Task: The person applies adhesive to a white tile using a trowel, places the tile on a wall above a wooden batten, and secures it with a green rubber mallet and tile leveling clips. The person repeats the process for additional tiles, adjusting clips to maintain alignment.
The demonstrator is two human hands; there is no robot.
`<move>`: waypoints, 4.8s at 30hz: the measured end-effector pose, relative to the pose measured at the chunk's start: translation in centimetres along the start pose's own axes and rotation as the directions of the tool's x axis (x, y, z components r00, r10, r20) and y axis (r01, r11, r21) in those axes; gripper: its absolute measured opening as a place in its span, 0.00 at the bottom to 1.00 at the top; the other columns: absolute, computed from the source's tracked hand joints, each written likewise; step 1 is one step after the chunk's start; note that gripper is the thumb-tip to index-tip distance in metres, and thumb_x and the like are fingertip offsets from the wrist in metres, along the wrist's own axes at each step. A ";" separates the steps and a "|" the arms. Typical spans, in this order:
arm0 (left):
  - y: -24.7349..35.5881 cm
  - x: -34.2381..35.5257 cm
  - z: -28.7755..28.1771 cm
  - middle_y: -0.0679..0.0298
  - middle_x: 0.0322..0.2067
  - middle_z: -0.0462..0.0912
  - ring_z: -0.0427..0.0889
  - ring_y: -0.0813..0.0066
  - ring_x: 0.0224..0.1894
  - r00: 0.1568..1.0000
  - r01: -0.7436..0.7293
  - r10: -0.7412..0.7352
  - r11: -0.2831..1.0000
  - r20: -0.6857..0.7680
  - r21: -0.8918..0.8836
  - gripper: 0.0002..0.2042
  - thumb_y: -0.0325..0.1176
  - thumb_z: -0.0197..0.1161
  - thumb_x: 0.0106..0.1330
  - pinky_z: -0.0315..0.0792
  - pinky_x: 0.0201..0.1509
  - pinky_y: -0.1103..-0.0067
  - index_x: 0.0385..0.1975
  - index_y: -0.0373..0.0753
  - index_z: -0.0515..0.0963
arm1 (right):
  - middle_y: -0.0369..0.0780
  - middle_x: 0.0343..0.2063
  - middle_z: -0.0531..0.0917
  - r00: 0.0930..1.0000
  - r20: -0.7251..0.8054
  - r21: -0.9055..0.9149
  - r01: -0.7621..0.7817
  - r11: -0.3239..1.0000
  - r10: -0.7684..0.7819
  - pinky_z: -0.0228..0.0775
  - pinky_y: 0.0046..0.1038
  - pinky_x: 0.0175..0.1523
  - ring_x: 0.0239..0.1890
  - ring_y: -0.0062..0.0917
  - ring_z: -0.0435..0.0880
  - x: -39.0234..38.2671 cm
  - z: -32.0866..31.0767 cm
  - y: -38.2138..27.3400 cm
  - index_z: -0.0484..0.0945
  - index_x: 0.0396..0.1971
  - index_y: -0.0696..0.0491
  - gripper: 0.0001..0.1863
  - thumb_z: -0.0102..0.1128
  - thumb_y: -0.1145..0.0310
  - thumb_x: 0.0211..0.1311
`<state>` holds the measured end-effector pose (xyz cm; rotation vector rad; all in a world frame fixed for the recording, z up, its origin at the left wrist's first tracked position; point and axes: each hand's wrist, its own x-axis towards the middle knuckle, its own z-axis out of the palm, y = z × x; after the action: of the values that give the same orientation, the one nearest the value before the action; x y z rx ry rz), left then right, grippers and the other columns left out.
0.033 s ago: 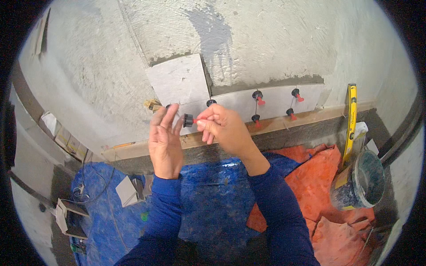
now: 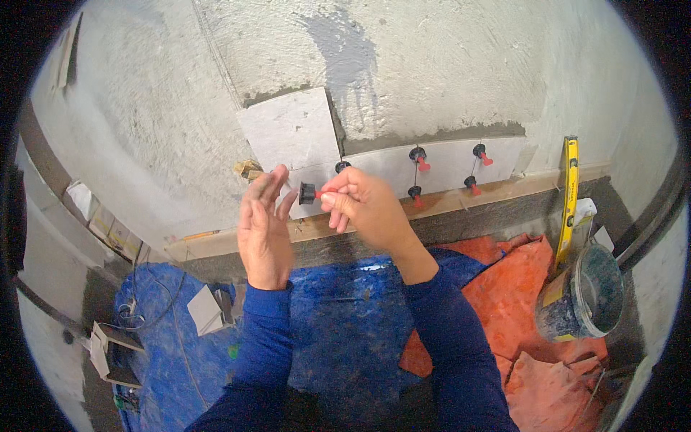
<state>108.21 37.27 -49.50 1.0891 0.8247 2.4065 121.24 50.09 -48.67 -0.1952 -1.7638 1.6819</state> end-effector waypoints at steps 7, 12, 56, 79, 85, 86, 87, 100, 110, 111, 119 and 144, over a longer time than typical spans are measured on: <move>0.4 0.7 -1.6 0.62 0.53 0.82 0.78 0.76 0.54 0.975 0.099 -0.196 0.809 0.108 0.579 0.22 0.31 0.69 0.71 0.73 0.59 0.79 0.62 0.33 0.78 | 0.38 0.28 0.84 0.995 -0.018 -0.116 0.096 0.989 -0.099 0.77 0.22 0.30 0.26 0.18 0.83 0.8 0.6 0.4 0.81 0.41 0.60 0.05 0.62 0.74 0.72; 0.8 1.0 -1.8 0.58 0.57 0.81 0.78 0.72 0.57 0.956 0.101 -0.201 0.911 0.215 0.400 0.25 0.30 0.71 0.69 0.72 0.64 0.74 0.65 0.34 0.75 | 0.37 0.26 0.84 0.993 -0.045 -0.179 0.099 0.979 -0.109 0.76 0.23 0.28 0.25 0.17 0.82 0.7 1.4 1.3 0.81 0.42 0.60 0.05 0.61 0.75 0.72; 2.7 19.2 6.0 0.70 0.59 0.78 0.76 0.63 0.61 0.220 -0.882 -0.353 -0.469 0.909 0.032 0.29 0.38 0.77 0.48 0.68 0.63 0.65 0.56 0.54 0.81 | 0.41 0.31 0.85 0.738 -0.665 0.448 0.266 0.854 0.119 0.76 0.21 0.25 0.22 0.19 0.82 4.8 8.6 10.9 0.76 0.46 0.60 0.13 0.59 0.64 0.78; 2.5 19.1 5.8 0.70 0.58 0.80 0.76 0.64 0.60 0.249 -0.879 -0.317 -0.470 0.915 0.077 0.29 0.39 0.78 0.46 0.69 0.61 0.66 0.54 0.54 0.82 | 0.43 0.31 0.85 0.720 -0.679 0.465 0.274 0.842 0.141 0.76 0.22 0.23 0.20 0.20 0.83 5.1 8.6 9.9 0.76 0.44 0.61 0.11 0.60 0.67 0.77; 2.5 19.1 5.8 0.69 0.58 0.79 0.76 0.63 0.59 0.241 -0.879 -0.306 -0.471 0.921 0.073 0.29 0.39 0.77 0.45 0.69 0.61 0.66 0.54 0.54 0.82 | 0.43 0.30 0.85 0.718 -0.668 0.534 0.282 0.797 0.194 0.76 0.23 0.22 0.20 0.22 0.83 5.3 8.7 8.9 0.76 0.42 0.62 0.10 0.61 0.69 0.76; 2.5 19.1 5.8 0.69 0.58 0.79 0.77 0.63 0.59 0.239 -0.881 -0.304 -0.467 0.922 0.075 0.29 0.39 0.77 0.45 0.69 0.60 0.66 0.54 0.54 0.82 | 0.43 0.30 0.85 0.713 -0.666 0.543 0.263 0.798 0.218 0.76 0.23 0.22 0.20 0.22 0.83 5.3 8.7 8.6 0.76 0.41 0.62 0.10 0.61 0.69 0.75; 2.5 19.1 5.8 0.70 0.58 0.79 0.77 0.64 0.59 0.241 -0.881 -0.302 -0.466 0.922 0.077 0.30 0.39 0.77 0.45 0.69 0.60 0.66 0.54 0.54 0.82 | 0.43 0.29 0.85 0.714 -0.660 0.590 0.298 0.750 0.236 0.77 0.24 0.22 0.20 0.23 0.84 5.4 8.7 8.4 0.76 0.41 0.62 0.10 0.62 0.69 0.75; 2.3 18.9 6.0 0.70 0.57 0.80 0.77 0.66 0.59 0.245 -0.879 -0.304 -0.470 0.921 0.079 0.28 0.38 0.77 0.47 0.69 0.62 0.67 0.53 0.53 0.83 | 0.41 0.34 0.85 0.789 -0.415 0.906 0.315 0.282 0.453 0.84 0.28 0.39 0.33 0.27 0.87 6.4 7.8 6.4 0.76 0.42 0.57 0.07 0.60 0.68 0.76; 2.5 18.7 6.1 0.69 0.59 0.79 0.76 0.64 0.60 0.267 -0.874 -0.320 -0.477 0.909 0.089 0.29 0.40 0.76 0.47 0.68 0.61 0.66 0.55 0.54 0.82 | 0.35 0.32 0.84 0.849 -0.150 0.976 0.209 -0.061 0.506 0.80 0.23 0.40 0.30 0.20 0.83 6.8 6.8 8.0 0.81 0.40 0.54 0.09 0.57 0.65 0.78; 2.5 18.6 6.0 0.69 0.59 0.79 0.76 0.63 0.60 0.273 -0.873 -0.320 -0.479 0.907 0.094 0.29 0.40 0.76 0.47 0.68 0.61 0.66 0.55 0.54 0.82 | 0.34 0.31 0.83 0.865 -0.137 0.977 0.197 -0.077 0.484 0.78 0.22 0.39 0.29 0.19 0.81 6.7 6.8 8.1 0.81 0.41 0.53 0.08 0.57 0.65 0.78; 2.4 17.9 6.1 0.67 0.58 0.79 0.76 0.65 0.61 0.281 -0.858 -0.292 -0.503 0.914 0.103 0.28 0.38 0.76 0.49 0.69 0.62 0.66 0.54 0.51 0.82 | 0.29 0.26 0.79 0.904 -0.098 0.991 0.127 -0.043 0.417 0.63 0.20 0.32 0.26 0.17 0.75 5.9 6.5 8.5 0.80 0.39 0.48 0.08 0.55 0.63 0.79; -3.9 8.5 0.6 0.70 0.25 0.77 0.68 0.79 0.24 0.604 0.783 -0.755 0.502 -0.256 0.369 0.14 0.44 0.55 0.79 0.62 0.27 0.79 0.43 0.40 0.80 | 0.28 0.22 0.75 0.865 -0.126 0.991 0.093 0.092 0.485 0.56 0.22 0.23 0.19 0.16 0.69 5.9 6.8 7.7 0.78 0.35 0.46 0.10 0.55 0.60 0.79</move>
<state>103.70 45.07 -46.98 0.5492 1.5530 1.4935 110.42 48.85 -53.15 -0.1656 0.0855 2.4210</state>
